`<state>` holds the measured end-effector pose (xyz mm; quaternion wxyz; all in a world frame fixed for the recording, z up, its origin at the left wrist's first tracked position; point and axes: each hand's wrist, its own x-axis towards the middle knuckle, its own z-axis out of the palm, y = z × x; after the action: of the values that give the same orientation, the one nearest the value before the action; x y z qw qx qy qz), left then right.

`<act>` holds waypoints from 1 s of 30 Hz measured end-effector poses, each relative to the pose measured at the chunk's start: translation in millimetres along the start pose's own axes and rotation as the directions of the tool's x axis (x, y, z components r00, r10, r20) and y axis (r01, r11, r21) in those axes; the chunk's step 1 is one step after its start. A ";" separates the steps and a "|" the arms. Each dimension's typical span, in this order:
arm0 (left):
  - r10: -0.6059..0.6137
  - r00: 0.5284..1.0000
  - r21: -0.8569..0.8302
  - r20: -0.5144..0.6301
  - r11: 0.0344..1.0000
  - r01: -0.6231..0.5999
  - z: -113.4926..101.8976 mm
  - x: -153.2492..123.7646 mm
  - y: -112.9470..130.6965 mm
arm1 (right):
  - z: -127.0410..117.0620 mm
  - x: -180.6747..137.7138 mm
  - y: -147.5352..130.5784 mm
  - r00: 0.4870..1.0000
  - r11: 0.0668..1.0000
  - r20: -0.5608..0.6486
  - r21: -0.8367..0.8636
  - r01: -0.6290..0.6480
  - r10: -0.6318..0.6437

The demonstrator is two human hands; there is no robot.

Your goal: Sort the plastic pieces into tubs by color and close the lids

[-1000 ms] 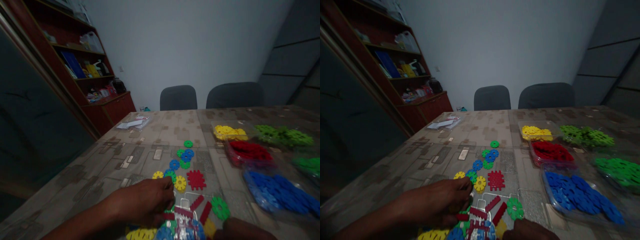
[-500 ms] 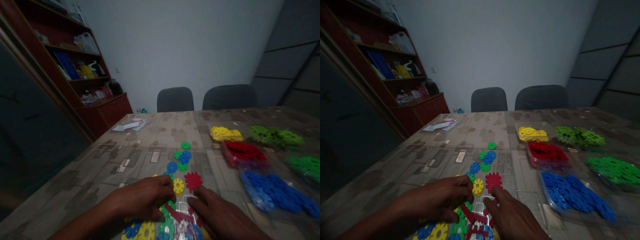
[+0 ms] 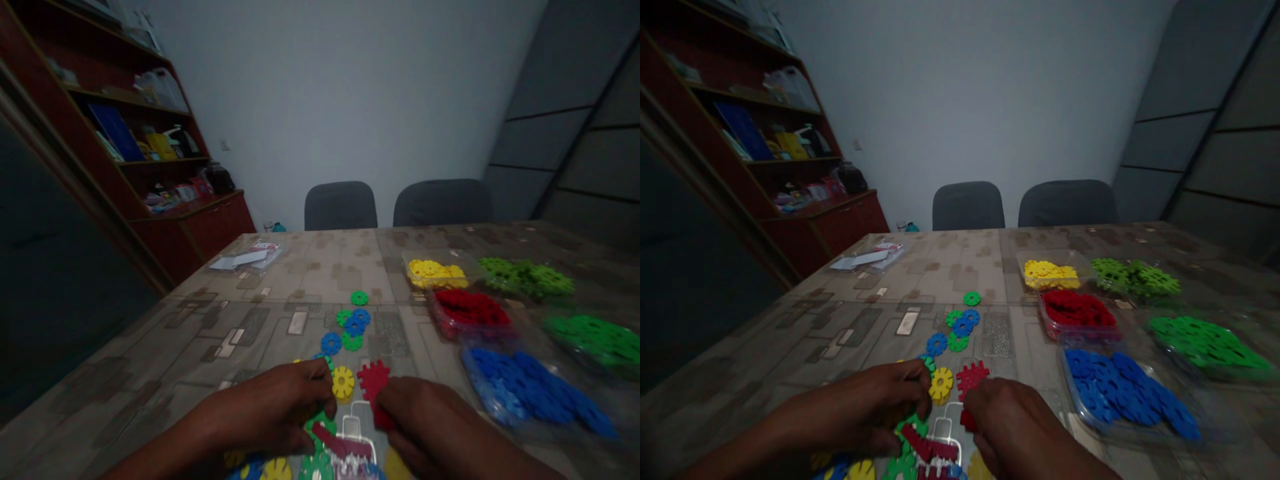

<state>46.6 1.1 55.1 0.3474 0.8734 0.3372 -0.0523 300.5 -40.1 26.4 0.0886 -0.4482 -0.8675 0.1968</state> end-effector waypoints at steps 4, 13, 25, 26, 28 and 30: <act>0.009 1.000 -0.003 -0.002 1.000 -0.009 -0.4 -0.7 -2.2 | -45.7 -5.1 34.5 0.985 0.999 -0.173 -0.046 -0.027 0.019; 0.062 0.998 -0.047 -0.028 0.997 -0.063 -0.4 -1.8 -7.1 | -101.4 -13.4 128.2 0.895 0.958 -0.414 -0.149 -0.246 0.165; -0.072 0.989 -0.011 -0.128 0.997 0.071 -31.9 -23.7 -27.1 | -76.0 -21.6 55.8 0.936 0.999 -0.351 -0.036 0.003 -0.016; -0.087 0.989 0.000 -0.123 0.996 0.088 -31.1 -23.4 -27.9 | -67.6 -20.6 43.8 0.959 0.999 -0.280 -0.010 0.030 -0.032; -0.097 0.984 0.037 -0.153 0.994 0.104 -26.6 -18.9 -28.0 | -52.0 -17.2 22.5 0.995 0.999 -0.089 0.035 0.042 -0.039; -0.071 0.976 0.080 -0.206 0.993 0.089 -19.0 -10.0 -27.1 | -38.5 -12.9 9.4 0.997 0.999 0.081 0.039 0.001 -0.004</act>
<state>19.3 22.2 57.1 0.2700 0.8744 0.4030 0.0081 327.7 -35.6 57.6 0.0620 -0.4370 -0.8670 0.2314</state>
